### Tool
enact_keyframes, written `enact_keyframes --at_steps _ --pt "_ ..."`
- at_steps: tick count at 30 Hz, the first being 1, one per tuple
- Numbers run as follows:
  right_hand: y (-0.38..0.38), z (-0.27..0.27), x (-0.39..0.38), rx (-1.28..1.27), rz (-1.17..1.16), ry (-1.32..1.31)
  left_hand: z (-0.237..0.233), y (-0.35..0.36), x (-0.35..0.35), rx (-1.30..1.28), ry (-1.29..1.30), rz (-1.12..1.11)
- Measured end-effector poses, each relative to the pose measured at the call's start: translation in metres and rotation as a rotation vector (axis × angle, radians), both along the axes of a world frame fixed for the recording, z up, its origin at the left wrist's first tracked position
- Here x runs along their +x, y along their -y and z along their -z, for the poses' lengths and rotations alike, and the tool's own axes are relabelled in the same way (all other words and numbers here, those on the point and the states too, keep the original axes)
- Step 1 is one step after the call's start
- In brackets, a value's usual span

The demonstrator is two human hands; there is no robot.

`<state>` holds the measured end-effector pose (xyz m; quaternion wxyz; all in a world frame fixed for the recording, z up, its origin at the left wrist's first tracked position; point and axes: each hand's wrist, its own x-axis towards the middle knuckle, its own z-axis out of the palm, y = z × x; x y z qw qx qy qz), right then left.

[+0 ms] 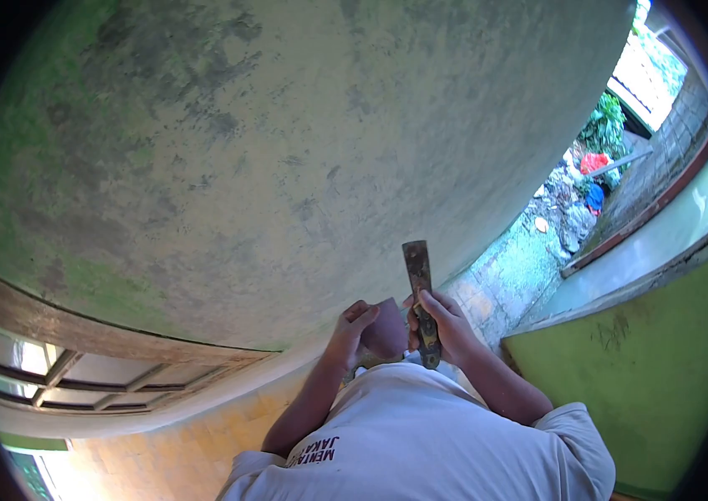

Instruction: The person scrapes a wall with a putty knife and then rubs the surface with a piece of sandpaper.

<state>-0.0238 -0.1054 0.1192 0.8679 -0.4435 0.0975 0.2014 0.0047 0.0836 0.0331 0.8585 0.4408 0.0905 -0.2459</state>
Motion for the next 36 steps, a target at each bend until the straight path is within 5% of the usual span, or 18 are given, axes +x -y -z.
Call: enact_keyframes --at_steps 11,19,29,36 --pt "-0.034 -0.006 0.031 -0.035 0.070 0.134 0.007 0.017 -0.012 0.107 0.370 0.226" --pt "-0.040 -0.002 0.053 -0.153 0.114 0.205 -0.019 0.022 -0.008 -0.122 0.074 0.161" --pt "-0.047 -0.010 0.060 -0.114 0.105 0.193 -0.002 0.014 -0.013 -0.071 0.084 0.216" --pt "-0.052 -0.012 0.067 -0.181 0.056 0.180 -0.004 0.015 -0.015 0.132 0.349 0.141"
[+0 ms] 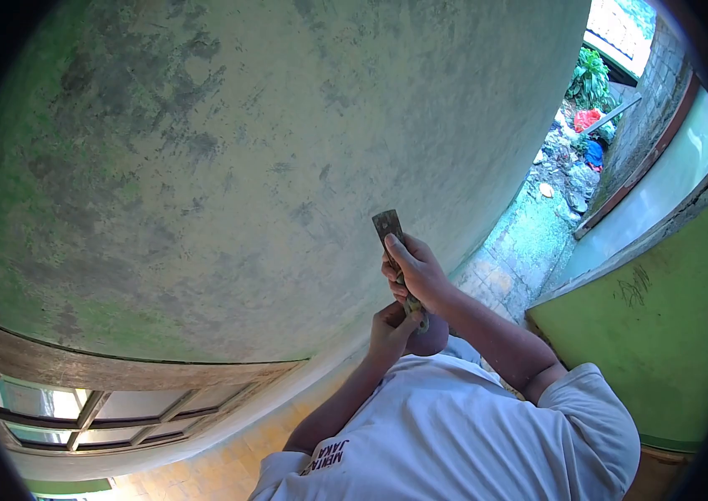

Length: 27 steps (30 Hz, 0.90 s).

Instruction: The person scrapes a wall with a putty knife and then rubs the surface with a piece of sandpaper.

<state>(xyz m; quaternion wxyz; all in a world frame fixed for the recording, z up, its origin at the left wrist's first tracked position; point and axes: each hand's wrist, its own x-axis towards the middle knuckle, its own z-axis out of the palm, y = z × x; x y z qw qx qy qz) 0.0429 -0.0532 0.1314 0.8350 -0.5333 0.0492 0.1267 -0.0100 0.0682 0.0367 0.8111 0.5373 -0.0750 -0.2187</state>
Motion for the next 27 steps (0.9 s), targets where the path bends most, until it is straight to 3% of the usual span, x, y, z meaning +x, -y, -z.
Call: enact_keyframes --at_steps 4,8,10,14,19,21,23,24,27 --pt "0.000 0.011 0.000 -0.004 0.014 -0.015 -0.005 -0.001 0.000 0.253 0.030 0.055" --pt "-0.003 -0.001 0.018 -0.035 -0.054 0.052 -0.021 0.003 0.014 0.196 0.092 -0.076" --pt "-0.003 -0.011 0.023 -0.045 -0.056 0.103 -0.026 -0.006 0.034 0.425 0.182 0.024" --pt "0.003 -0.008 0.019 0.016 -0.046 0.095 -0.030 -0.002 0.027 0.402 0.174 0.015" --pt "0.008 0.005 0.001 -0.004 -0.192 0.008 -0.031 0.008 0.000 0.455 0.206 -0.055" --pt "0.006 -0.006 0.016 -0.033 -0.160 -0.030 -0.041 0.012 0.015 0.366 0.259 -0.143" --pt "0.003 -0.020 0.032 -0.015 -0.124 0.143 -0.055 0.002 0.036 0.375 0.147 -0.014" --pt "0.005 -0.024 0.029 -0.049 -0.117 0.140 -0.070 0.002 0.035 0.521 0.222 0.014" --pt "0.006 -0.025 0.018 -0.031 -0.108 0.058 -0.060 0.002 0.023 0.444 0.198 0.010"
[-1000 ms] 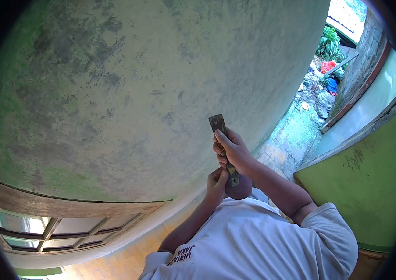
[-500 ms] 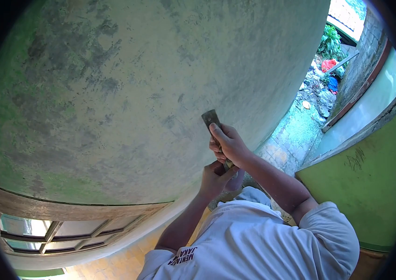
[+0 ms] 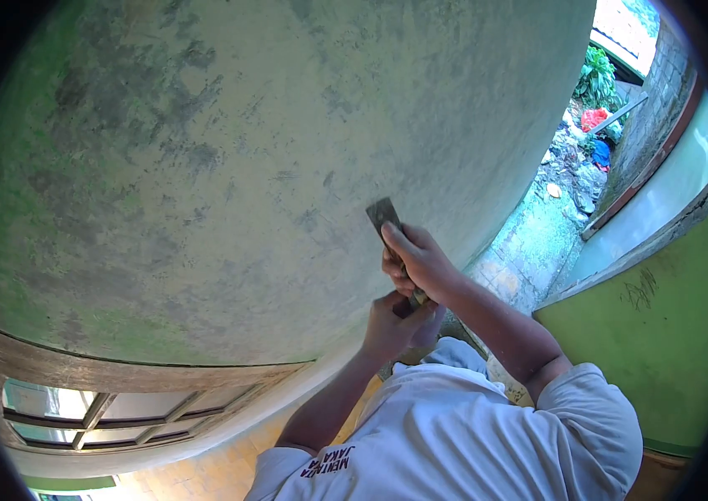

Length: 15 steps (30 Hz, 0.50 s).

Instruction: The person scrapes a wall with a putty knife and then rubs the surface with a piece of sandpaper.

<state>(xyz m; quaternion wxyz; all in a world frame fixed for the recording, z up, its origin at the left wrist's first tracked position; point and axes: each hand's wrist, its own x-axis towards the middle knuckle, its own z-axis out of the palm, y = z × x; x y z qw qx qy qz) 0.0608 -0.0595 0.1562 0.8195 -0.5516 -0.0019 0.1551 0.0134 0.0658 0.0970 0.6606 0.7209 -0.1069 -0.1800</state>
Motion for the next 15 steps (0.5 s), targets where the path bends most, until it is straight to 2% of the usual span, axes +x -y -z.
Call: enact_keyframes --at_steps 4,6,8,10,15 --pt "0.001 0.023 -0.018 -0.013 -0.023 -0.073 0.024 0.002 -0.024 -0.083 -0.037 0.011" --pt "0.000 0.027 -0.015 -0.043 -0.023 -0.119 0.026 0.002 -0.023 -0.082 -0.067 -0.013" --pt "-0.003 0.009 0.003 -0.074 0.030 -0.031 0.010 -0.002 0.002 -0.064 -0.161 -0.016" --pt "-0.001 -0.002 0.011 -0.007 -0.013 0.088 -0.014 -0.003 0.015 0.116 0.023 0.056" --pt "0.003 0.010 -0.015 -0.031 0.017 0.011 0.011 0.002 -0.015 -0.013 -0.005 0.018"
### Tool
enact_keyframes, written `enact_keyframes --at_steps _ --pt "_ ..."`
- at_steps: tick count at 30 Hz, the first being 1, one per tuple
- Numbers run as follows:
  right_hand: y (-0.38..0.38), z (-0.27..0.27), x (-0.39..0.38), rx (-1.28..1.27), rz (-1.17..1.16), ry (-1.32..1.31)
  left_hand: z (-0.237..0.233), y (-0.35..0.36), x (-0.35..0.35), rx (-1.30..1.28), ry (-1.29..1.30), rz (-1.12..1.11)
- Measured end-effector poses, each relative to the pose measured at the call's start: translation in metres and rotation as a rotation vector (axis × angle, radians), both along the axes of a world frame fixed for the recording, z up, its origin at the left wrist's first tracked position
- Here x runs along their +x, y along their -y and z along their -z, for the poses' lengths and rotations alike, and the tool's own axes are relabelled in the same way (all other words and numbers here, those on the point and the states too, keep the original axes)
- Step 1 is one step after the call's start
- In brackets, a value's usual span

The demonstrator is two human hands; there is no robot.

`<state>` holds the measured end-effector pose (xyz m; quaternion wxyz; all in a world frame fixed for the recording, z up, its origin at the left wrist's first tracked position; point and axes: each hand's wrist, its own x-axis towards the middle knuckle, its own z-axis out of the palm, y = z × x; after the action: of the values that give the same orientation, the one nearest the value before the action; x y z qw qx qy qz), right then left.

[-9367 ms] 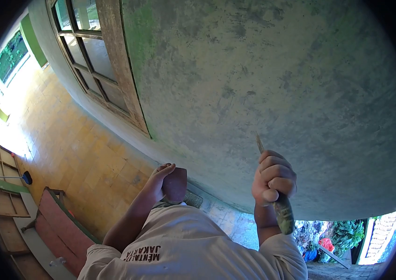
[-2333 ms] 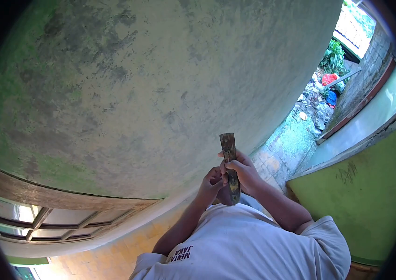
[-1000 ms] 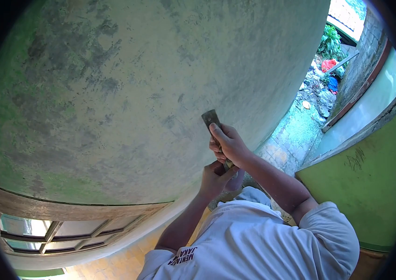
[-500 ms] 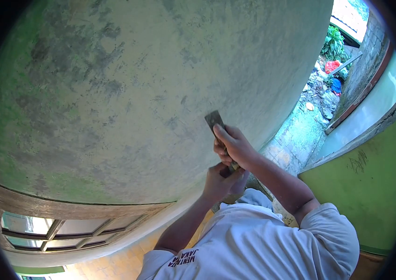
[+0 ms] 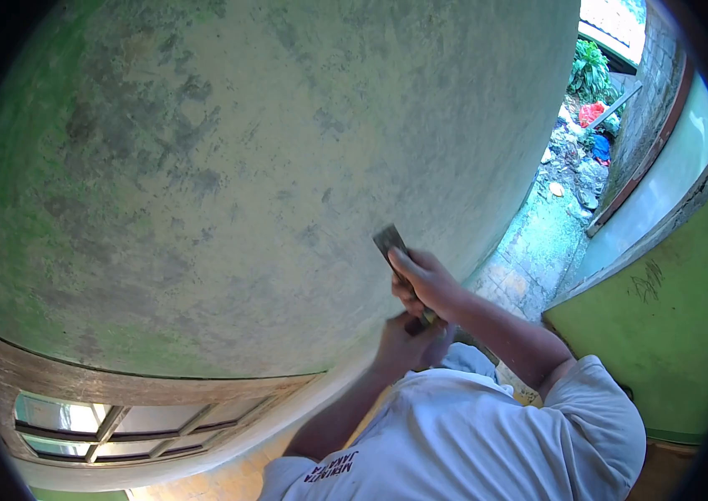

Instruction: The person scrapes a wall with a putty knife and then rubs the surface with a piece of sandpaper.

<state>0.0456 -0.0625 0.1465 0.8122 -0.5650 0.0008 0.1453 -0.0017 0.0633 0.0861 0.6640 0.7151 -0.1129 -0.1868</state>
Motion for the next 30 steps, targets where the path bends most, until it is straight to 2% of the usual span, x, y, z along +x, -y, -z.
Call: enact_keyframes --at_steps 2,5,6,7,9,13,14,17,18,19,21,23,25,29,30 --pt "0.003 0.019 -0.011 0.084 -0.094 -0.141 0.008 -0.001 -0.016 -0.002 -0.017 0.047" --pt "-0.002 0.003 0.007 -0.045 0.008 -0.079 0.007 0.001 0.004 -0.017 -0.124 -0.021" --pt "-0.003 -0.005 0.023 -0.013 -0.011 -0.020 -0.015 0.003 0.017 -0.183 -0.102 -0.027" --pt "-0.003 -0.004 0.021 -0.015 -0.013 -0.019 -0.018 0.000 0.020 -0.185 -0.101 -0.030" --pt "0.001 -0.008 0.025 0.017 -0.005 0.060 -0.023 -0.001 0.029 0.081 0.026 0.056" --pt "0.003 -0.002 0.000 -0.028 0.025 -0.067 0.002 0.002 0.005 -0.015 -0.048 0.087" --pt "0.004 0.004 -0.003 -0.027 0.026 -0.063 0.002 0.001 -0.003 0.035 -0.042 0.096" --pt "0.003 0.014 0.001 0.033 -0.089 -0.147 0.007 0.002 -0.004 -0.106 -0.069 0.055" --pt "-0.002 0.003 0.013 -0.012 -0.062 -0.066 0.004 0.001 0.010 0.006 -0.160 0.009" --pt "-0.004 -0.006 0.023 -0.057 -0.037 0.015 -0.006 0.000 0.018 0.002 -0.167 0.006" --pt "-0.003 -0.013 0.027 -0.012 -0.060 0.057 -0.029 -0.002 0.029 0.066 0.027 0.060" --pt "0.001 -0.015 0.020 -0.022 -0.003 0.024 -0.018 0.001 0.023 0.033 0.086 0.027" --pt "0.002 -0.008 0.003 -0.041 0.000 -0.033 -0.002 0.001 0.014 -0.034 -0.034 0.078" --pt "0.004 0.008 -0.009 -0.031 -0.073 -0.159 0.002 0.001 -0.007 0.010 0.008 0.070" --pt "0.001 0.004 -0.002 -0.100 -0.044 -0.121 -0.002 0.000 0.000 -0.021 -0.089 0.028"
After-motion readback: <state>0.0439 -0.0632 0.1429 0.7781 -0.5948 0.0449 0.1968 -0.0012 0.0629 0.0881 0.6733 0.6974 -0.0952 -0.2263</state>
